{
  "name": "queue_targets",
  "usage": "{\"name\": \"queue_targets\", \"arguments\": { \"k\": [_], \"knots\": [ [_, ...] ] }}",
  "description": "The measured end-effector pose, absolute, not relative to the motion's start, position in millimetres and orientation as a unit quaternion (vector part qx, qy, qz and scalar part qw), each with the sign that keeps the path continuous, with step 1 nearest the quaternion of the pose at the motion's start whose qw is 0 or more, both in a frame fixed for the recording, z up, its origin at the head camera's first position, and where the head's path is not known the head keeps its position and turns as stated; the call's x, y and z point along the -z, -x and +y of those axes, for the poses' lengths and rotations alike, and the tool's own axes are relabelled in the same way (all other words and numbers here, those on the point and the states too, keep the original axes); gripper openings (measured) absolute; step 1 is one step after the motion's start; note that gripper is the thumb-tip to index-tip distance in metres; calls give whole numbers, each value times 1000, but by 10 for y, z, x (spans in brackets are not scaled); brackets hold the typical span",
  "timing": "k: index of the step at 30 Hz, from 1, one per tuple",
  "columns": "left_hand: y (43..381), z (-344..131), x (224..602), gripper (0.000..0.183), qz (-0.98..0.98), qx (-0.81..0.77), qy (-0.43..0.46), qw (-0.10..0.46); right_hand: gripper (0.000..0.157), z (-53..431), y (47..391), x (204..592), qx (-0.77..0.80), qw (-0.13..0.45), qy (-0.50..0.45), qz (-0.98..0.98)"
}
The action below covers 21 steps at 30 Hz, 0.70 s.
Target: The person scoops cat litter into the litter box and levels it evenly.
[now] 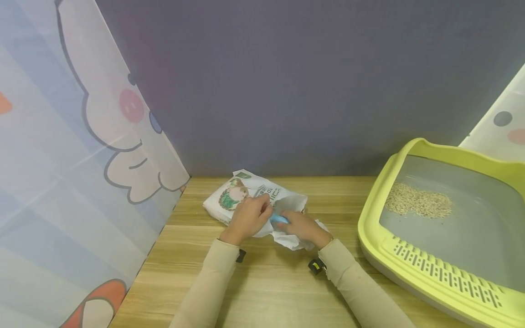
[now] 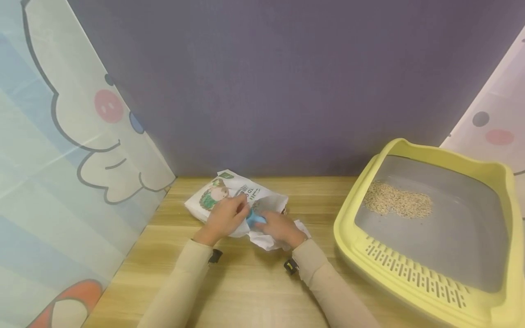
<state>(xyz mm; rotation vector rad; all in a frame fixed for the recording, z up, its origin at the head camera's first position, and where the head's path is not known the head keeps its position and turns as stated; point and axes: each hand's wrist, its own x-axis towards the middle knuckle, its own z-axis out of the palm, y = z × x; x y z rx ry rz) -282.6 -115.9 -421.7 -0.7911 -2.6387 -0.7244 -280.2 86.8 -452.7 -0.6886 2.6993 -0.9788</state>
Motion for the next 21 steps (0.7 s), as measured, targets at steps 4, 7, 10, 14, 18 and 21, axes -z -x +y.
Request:
{"name": "queue_targets", "arguments": {
  "k": [4,7,10,14,18,21],
  "knots": [
    [2825,-1159,4212,19,-917,253,272,144,24,872,2818,4561,323,107,225,913],
    [2824,-1159,4207,20,-918,253,269,142,25,876,2830,4582,318,117,219,915],
    [2819,-1160,4199,19,-921,252,265,138,22,873,2828,4590,316,127,214,916],
    [2817,-1162,4194,19,-922,252,261,134,20,866,2817,4596,309,135,209,918],
    [2818,-1166,4196,20,-921,255,262,136,20,856,2816,4608,297,138,209,921],
    [2822,-1166,4197,21,-919,256,265,139,19,852,2818,4618,293,139,210,922]
  ]
}}
